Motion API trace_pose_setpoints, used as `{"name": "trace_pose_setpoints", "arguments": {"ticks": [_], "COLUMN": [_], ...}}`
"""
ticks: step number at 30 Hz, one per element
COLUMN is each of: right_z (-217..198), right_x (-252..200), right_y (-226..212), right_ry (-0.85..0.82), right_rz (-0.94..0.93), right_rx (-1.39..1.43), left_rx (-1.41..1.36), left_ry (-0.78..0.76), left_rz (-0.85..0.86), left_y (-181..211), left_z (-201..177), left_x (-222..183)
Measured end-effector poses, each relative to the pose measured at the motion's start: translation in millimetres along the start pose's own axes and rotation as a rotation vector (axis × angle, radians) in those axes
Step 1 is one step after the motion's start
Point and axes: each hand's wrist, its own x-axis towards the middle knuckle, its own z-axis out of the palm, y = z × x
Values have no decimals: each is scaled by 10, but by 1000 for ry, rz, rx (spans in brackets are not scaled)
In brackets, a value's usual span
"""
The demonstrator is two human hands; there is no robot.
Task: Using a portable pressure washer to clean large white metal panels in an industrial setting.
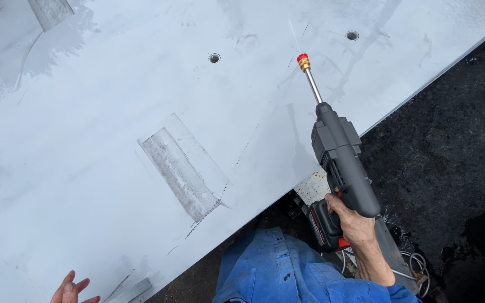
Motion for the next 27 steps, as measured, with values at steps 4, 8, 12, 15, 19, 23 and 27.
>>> {"name": "trace_pose_setpoints", "arguments": {"ticks": [4,8,12,15,19,23,27], "right_z": [-140,-231,-334,-423,-672,-804,-830], "right_x": [-216,-336,-434,-494,-592,-859,-1191], "right_y": [60,244,133,45,82,150,241], "right_ry": [-79,-116,-5,99,209,249,84], "right_rz": [117,88,116,92,23,55,15], "right_rx": [-155,-91,188,259,245,189,147], "left_rx": [146,121,97,91,58,89,126], "left_ry": [32,46,31,31,54,115,155], "left_rz": [93,113,72,51,70,4,36], "left_y": [321,653,674,732,769,730,678], "left_z": [-20,39,23,32,58,82,79], "left_x": [-386,-725,-744,-721,-767,-715,-677]}}
